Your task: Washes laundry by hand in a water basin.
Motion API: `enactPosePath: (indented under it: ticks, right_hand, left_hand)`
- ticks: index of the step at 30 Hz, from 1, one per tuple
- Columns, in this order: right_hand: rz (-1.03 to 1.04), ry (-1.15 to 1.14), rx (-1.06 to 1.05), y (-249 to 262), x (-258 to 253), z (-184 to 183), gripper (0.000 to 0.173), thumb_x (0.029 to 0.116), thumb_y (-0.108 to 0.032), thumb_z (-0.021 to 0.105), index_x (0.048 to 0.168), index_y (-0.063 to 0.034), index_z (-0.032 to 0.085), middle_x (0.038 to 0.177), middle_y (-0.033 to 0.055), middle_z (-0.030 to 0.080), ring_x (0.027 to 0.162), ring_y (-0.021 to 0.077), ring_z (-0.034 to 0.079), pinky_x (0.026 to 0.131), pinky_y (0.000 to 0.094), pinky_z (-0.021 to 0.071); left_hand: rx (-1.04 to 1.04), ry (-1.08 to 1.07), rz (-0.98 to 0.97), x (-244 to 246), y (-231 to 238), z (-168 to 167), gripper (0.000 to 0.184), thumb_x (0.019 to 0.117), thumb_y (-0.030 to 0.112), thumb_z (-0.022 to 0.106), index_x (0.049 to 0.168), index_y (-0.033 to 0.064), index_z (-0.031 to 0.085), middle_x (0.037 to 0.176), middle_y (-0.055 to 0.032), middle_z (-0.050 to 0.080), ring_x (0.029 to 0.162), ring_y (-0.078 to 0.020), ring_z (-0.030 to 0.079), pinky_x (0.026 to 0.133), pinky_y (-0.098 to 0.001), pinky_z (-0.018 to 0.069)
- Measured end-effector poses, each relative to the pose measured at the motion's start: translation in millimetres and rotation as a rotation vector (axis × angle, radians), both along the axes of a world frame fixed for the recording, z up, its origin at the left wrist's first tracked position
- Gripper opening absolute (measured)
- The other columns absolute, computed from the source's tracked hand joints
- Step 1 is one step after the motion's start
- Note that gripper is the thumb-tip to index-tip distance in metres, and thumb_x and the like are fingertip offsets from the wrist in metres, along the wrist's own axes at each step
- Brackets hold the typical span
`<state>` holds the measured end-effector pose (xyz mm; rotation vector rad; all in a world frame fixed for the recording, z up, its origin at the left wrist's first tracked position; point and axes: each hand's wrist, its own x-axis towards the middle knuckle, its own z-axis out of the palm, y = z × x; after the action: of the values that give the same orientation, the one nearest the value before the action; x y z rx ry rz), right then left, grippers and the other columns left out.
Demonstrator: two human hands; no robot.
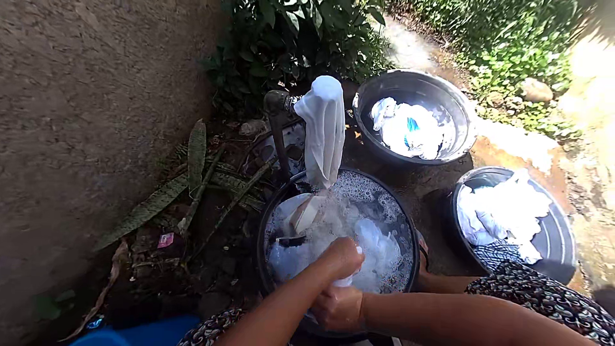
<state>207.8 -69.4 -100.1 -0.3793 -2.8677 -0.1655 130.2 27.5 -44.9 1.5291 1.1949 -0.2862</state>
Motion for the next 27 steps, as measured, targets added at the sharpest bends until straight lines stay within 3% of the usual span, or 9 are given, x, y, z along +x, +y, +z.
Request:
enactPosePath:
  ticks: [4, 7, 11, 14, 16, 19, 21, 24, 27]
  right_hand:
    - [-0.038, -0.1, -0.138, -17, -6, -8, 0.016, 0.091, 0.0, 0.06, 0.09, -0.0013, 0.076, 0.093, 0.01, 0.074, 0.093, 0.0233, 0.073, 0.077, 0.0358, 0.0602]
    - [-0.01, 0.017, -0.188, -16, 3, 3, 0.014, 0.0906, -0.004, 0.063, 0.087, -0.0089, 0.076, 0.09, 0.0047, 0.074, 0.095, 0.0231, 0.071, 0.08, 0.0384, 0.0571]
    - [-0.361, 0.673, -0.591, 19, 42, 32, 0.007, 0.0858, -0.008, 0.067, 0.085, -0.0064, 0.073, 0.092, 0.0094, 0.073, 0.098, 0.024, 0.068, 0.092, 0.0384, 0.0541]
    - [-0.993, 1.242, -1.152, 78, 85, 73, 0.016, 0.094, -0.014, 0.063, 0.099, 0.0002, 0.069, 0.09, 0.0044, 0.069, 0.084, 0.0081, 0.066, 0.078, 0.0259, 0.0556]
    - [-1.253, 1.568, -1.33, 132, 117, 91, 0.015, 0.1019, -0.019, 0.061, 0.1, -0.0036, 0.064, 0.08, 0.0035, 0.063, 0.07, 0.0109, 0.062, 0.067, 0.0297, 0.0543]
    - [-1.182, 1.999, -1.307, 208, 166, 114, 0.039, 0.1079, -0.041, 0.046, 0.128, -0.0082, 0.053, 0.107, 0.0076, 0.064, 0.096, 0.0182, 0.065, 0.084, 0.0403, 0.0565]
    - [-1.198, 2.016, -1.346, 253, 196, 131, 0.074, 0.1011, -0.071, 0.029, 0.155, -0.0203, 0.035, 0.147, 0.0122, 0.052, 0.133, 0.0304, 0.053, 0.103, 0.0579, 0.0487]
    - [-1.401, 1.707, -1.296, 274, 215, 125, 0.086, 0.0991, -0.075, 0.032, 0.164, -0.02, 0.017, 0.165, 0.0182, 0.024, 0.147, 0.0402, 0.035, 0.108, 0.0664, 0.0402]
    - [-1.383, 1.047, -1.284, 239, 212, 75, 0.058, 0.1057, -0.042, 0.053, 0.151, -0.0079, 0.044, 0.14, 0.0185, 0.057, 0.121, 0.0308, 0.06, 0.094, 0.0493, 0.052]
  left_hand:
    - [-0.021, 0.084, -0.071, 8, -11, -20, 0.037, 0.105, 0.028, 0.049, 0.098, -0.0039, 0.067, 0.096, -0.0183, 0.069, 0.093, -0.0308, 0.066, 0.086, -0.0525, 0.0507]
    - [-0.152, -0.016, 0.085, 4, -16, -33, 0.036, 0.1061, 0.028, 0.05, 0.091, -0.001, 0.065, 0.084, -0.0096, 0.066, 0.078, -0.0192, 0.063, 0.078, -0.0408, 0.0514]
    - [-0.472, -0.354, 0.585, -12, -10, -32, 0.058, 0.1107, 0.051, 0.025, 0.102, 0.0063, 0.062, 0.084, -0.0048, 0.064, 0.074, -0.0148, 0.063, 0.07, -0.0347, 0.0534]
    - [-0.505, -0.45, 0.699, -19, 5, -20, 0.086, 0.1015, 0.071, 0.007, 0.156, 0.011, 0.034, 0.143, -0.0239, 0.054, 0.121, -0.0392, 0.061, 0.092, -0.0572, 0.0525]
    - [-0.333, -0.415, 0.706, -19, 17, -6, 0.082, 0.1048, 0.066, 0.009, 0.159, 0.0066, 0.029, 0.146, -0.0241, 0.053, 0.127, -0.0398, 0.058, 0.098, -0.0581, 0.0482]
    - [-0.175, -0.407, 0.67, -21, 33, 9, 0.063, 0.1104, 0.053, 0.023, 0.152, 0.0077, 0.038, 0.135, -0.0151, 0.063, 0.118, -0.0293, 0.064, 0.097, -0.0492, 0.0512]
    - [-0.133, -0.407, 0.618, -23, 35, 17, 0.053, 0.1107, 0.045, 0.037, 0.149, 0.0089, 0.04, 0.133, -0.0139, 0.063, 0.118, -0.0261, 0.064, 0.097, -0.0456, 0.0518]
    - [-0.06, -0.339, 0.451, -24, 35, 14, 0.055, 0.1079, 0.036, 0.051, 0.151, 0.0051, 0.036, 0.135, -0.0191, 0.06, 0.12, -0.028, 0.061, 0.1, -0.0453, 0.05]
    - [-0.014, -0.216, 0.237, -26, 37, 10, 0.054, 0.1071, 0.035, 0.054, 0.148, 0.0027, 0.041, 0.133, -0.0189, 0.061, 0.119, -0.026, 0.061, 0.103, -0.0437, 0.0475]
